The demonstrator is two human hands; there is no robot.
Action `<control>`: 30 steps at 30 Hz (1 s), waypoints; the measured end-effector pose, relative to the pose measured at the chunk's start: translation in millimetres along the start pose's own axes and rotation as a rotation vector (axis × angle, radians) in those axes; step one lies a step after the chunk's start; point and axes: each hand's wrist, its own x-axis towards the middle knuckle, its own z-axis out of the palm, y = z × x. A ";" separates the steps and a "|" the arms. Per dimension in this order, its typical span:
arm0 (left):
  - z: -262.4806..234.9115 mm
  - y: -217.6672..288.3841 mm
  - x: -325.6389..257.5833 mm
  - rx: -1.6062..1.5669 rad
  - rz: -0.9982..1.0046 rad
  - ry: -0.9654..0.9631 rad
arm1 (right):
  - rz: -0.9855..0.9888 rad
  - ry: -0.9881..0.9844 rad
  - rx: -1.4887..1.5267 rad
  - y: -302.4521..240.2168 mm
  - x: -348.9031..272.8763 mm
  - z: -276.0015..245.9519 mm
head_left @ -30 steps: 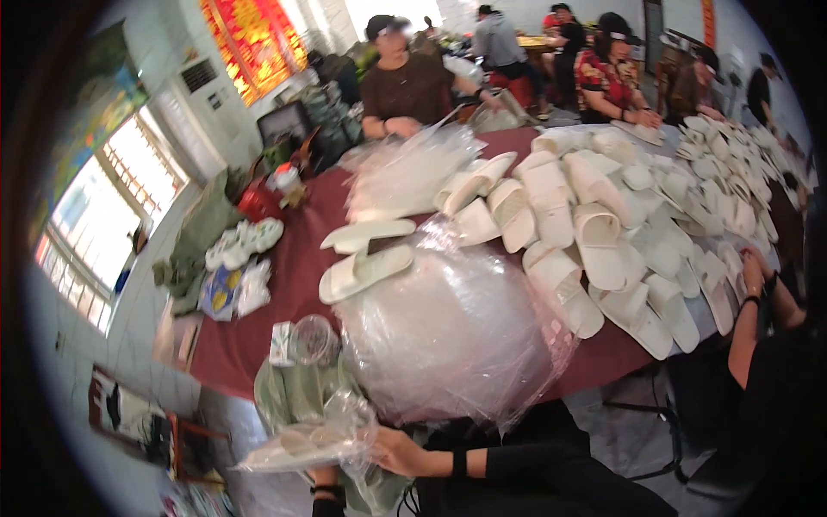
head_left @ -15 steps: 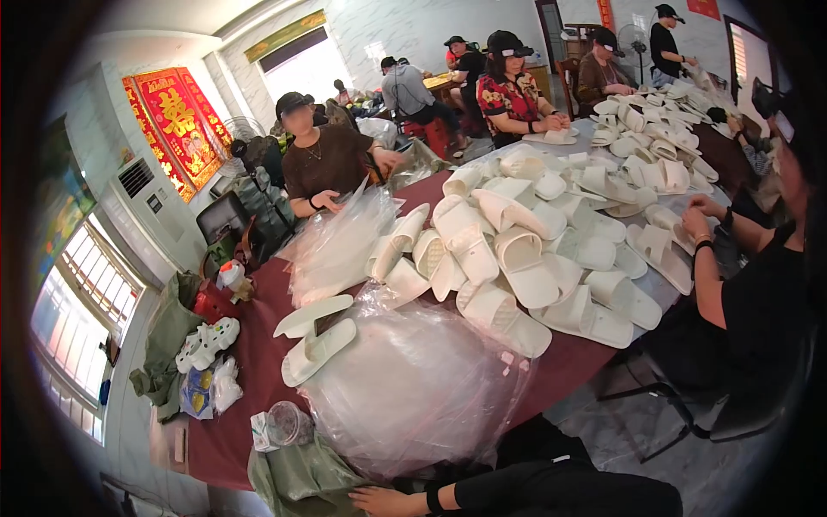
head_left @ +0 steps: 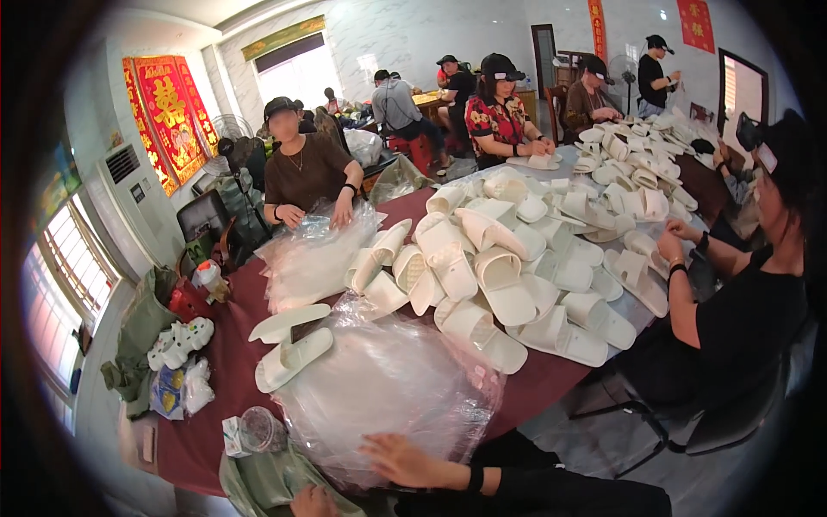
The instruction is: Packing finished white sandals into plastic bags at a manufacturing facility.
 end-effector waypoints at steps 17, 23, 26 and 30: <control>94.3 167.6 84.2 -0.225 0.427 0.162 | 0.479 -0.164 -0.691 64.3 -82.9 -66.9; 107.3 166.7 86.4 -0.287 0.437 0.180 | 0.431 -0.215 -0.453 77.3 -73.3 -82.8; 103.4 167.6 86.8 -0.302 0.452 0.200 | 0.589 -0.156 -0.150 94.1 -61.7 -118.0; 102.4 162.2 84.0 -0.306 0.406 0.209 | 0.409 0.286 -0.513 108.8 -29.7 -172.7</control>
